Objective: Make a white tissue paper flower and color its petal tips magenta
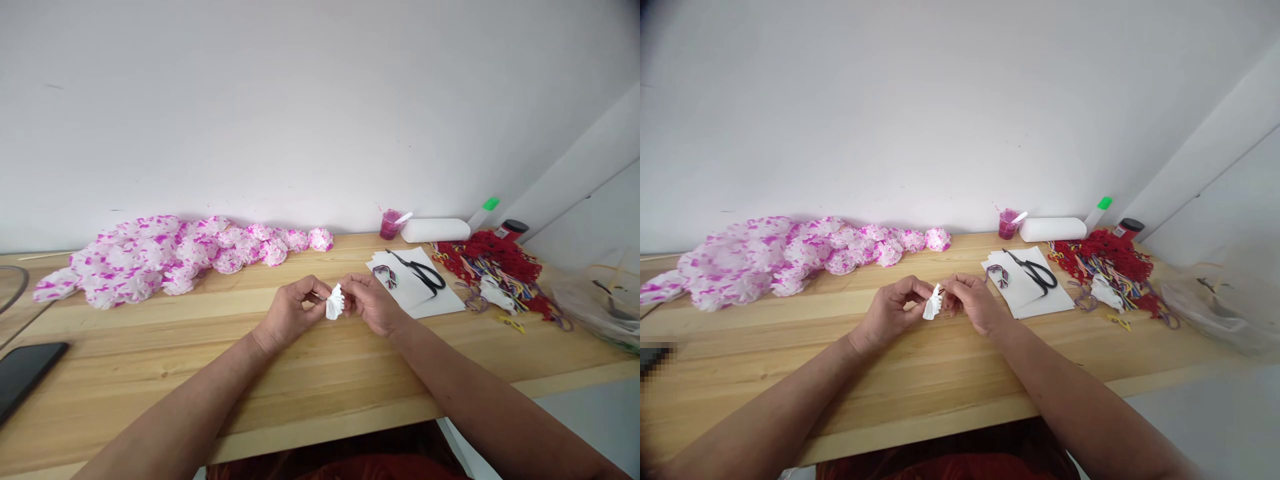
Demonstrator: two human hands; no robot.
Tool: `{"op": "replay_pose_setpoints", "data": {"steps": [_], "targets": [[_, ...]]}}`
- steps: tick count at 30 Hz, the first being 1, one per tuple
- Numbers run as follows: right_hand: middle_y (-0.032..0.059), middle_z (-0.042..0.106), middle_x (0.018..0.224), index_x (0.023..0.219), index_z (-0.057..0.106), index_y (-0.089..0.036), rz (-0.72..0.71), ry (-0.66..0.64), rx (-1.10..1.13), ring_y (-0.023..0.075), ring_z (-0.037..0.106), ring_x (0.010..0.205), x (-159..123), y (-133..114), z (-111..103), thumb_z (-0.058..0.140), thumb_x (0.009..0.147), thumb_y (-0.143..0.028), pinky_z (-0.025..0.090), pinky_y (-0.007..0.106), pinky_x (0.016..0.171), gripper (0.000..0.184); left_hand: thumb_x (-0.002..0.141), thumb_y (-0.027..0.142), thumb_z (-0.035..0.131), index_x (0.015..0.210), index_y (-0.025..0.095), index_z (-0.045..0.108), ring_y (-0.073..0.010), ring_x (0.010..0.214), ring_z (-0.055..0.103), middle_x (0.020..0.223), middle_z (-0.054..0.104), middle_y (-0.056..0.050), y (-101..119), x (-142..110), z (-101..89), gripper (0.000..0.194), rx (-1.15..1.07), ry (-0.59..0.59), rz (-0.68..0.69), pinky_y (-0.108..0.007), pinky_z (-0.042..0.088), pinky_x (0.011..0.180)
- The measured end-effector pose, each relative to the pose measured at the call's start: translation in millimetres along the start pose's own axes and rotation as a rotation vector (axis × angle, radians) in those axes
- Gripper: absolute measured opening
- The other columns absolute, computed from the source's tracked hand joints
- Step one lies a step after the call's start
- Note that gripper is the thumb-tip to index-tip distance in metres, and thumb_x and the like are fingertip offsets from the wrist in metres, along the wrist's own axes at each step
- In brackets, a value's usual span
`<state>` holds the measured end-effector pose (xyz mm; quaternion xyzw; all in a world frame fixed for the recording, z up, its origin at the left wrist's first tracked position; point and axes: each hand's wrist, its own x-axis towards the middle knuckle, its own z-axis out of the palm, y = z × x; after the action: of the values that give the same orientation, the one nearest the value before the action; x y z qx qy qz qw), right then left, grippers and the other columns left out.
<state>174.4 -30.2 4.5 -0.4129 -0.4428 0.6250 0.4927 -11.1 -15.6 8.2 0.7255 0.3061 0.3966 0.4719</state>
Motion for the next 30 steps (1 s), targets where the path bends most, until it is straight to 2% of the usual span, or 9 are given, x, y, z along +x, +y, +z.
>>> {"op": "replay_pose_setpoints", "data": {"steps": [3, 6, 9, 12, 15, 17, 20, 23, 30], "targets": [[-0.0030, 0.053, 0.051, 0.060, 0.053, -0.018, 0.021, -0.016, 0.029, 0.0106, 0.051, 0.050, -3, -5, 0, 0.069, 0.080, -0.041, 0.037, 0.023, 0.046, 0.034, 0.080, 0.028, 0.072, 0.089, 0.015, 0.064, -0.0150, 0.078, 0.066, 0.088, 0.072, -0.006, -1, 1, -2.6, 0.018, -0.173, 0.008, -0.057, -0.027, 0.053, 0.073], [-0.0032, 0.053, 0.051, 0.060, 0.053, -0.018, 0.026, -0.018, 0.027, 0.0104, 0.052, 0.049, -4, -7, 1, 0.069, 0.080, -0.040, 0.036, 0.022, 0.046, 0.034, 0.081, 0.029, 0.072, 0.103, 0.015, 0.064, -0.0162, 0.085, 0.067, 0.093, 0.071, -0.007, -2, 3, -5.1, 0.028, -0.377, -0.004, -0.117, -0.030, 0.054, 0.081], [-0.0031, 0.053, 0.052, 0.060, 0.052, -0.018, 0.037, -0.025, -0.019, 0.0106, 0.053, 0.051, -5, -7, 1, 0.067, 0.081, -0.039, 0.036, 0.022, 0.046, 0.033, 0.083, 0.036, 0.069, 0.112, 0.016, 0.063, -0.0162, 0.080, 0.070, 0.086, 0.071, -0.005, -2, 5, -3.5, 0.036, -0.570, 0.045, -0.259, -0.032, 0.055, 0.081], [-0.0026, 0.055, 0.055, 0.062, 0.053, -0.018, 0.026, -0.060, -0.096, 0.0104, 0.053, 0.053, -6, -5, 1, 0.065, 0.084, -0.040, 0.037, 0.022, 0.048, 0.033, 0.078, 0.045, 0.074, 0.103, 0.016, 0.065, -0.0137, 0.061, 0.066, 0.070, 0.068, -0.001, -3, 8, 0.7, 0.039, -0.625, 0.131, -0.408, -0.028, 0.054, 0.064], [-0.0023, 0.056, 0.055, 0.063, 0.054, -0.018, 0.018, -0.074, -0.152, 0.0098, 0.051, 0.054, -8, -6, 3, 0.064, 0.083, -0.040, 0.037, 0.022, 0.050, 0.031, 0.064, 0.042, 0.085, 0.085, 0.014, 0.067, -0.0140, 0.059, 0.065, 0.067, 0.069, -0.002, -5, 10, 3.1, 0.039, -0.609, 0.135, -0.495, -0.027, 0.053, 0.059], [-0.0025, 0.056, 0.055, 0.063, 0.055, -0.018, 0.012, -0.057, -0.161, 0.0096, 0.050, 0.053, -8, -7, 4, 0.065, 0.082, -0.039, 0.036, 0.022, 0.049, 0.031, 0.062, 0.039, 0.087, 0.081, 0.013, 0.069, -0.0148, 0.061, 0.065, 0.068, 0.070, -0.003, -9, 9, 2.5, 0.037, -0.615, 0.092, -0.491, -0.029, 0.053, 0.062], [-0.0025, 0.055, 0.054, 0.062, 0.056, -0.018, -0.015, -0.019, -0.165, 0.0094, 0.049, 0.053, -9, -9, 4, 0.065, 0.083, -0.040, 0.036, 0.023, 0.050, 0.032, 0.066, 0.035, 0.085, 0.085, 0.013, 0.073, -0.0154, 0.065, 0.065, 0.072, 0.072, -0.005, -12, 7, -0.4, 0.032, -0.579, -0.030, -0.434, -0.031, 0.052, 0.067], [-0.0022, 0.056, 0.055, 0.062, 0.056, -0.018, -0.022, -0.009, -0.164, 0.0094, 0.049, 0.053, -9, -10, 3, 0.065, 0.083, -0.040, 0.036, 0.024, 0.052, 0.032, 0.069, 0.033, 0.084, 0.081, 0.012, 0.073, -0.0141, 0.067, 0.064, 0.074, 0.073, -0.005, -12, 6, -3.0, 0.026, -0.499, -0.123, -0.410, -0.029, 0.050, 0.067], [-0.0019, 0.057, 0.057, 0.062, 0.057, -0.017, -0.010, -0.003, -0.088, 0.0089, 0.049, 0.051, -10, -11, 4, 0.068, 0.082, -0.043, 0.036, 0.023, 0.048, 0.034, 0.066, 0.030, 0.085, 0.077, 0.013, 0.070, -0.0133, 0.066, 0.064, 0.073, 0.072, -0.004, -9, 6, -3.0, 0.025, -0.543, -0.094, -0.378, -0.027, 0.049, 0.067]]}}
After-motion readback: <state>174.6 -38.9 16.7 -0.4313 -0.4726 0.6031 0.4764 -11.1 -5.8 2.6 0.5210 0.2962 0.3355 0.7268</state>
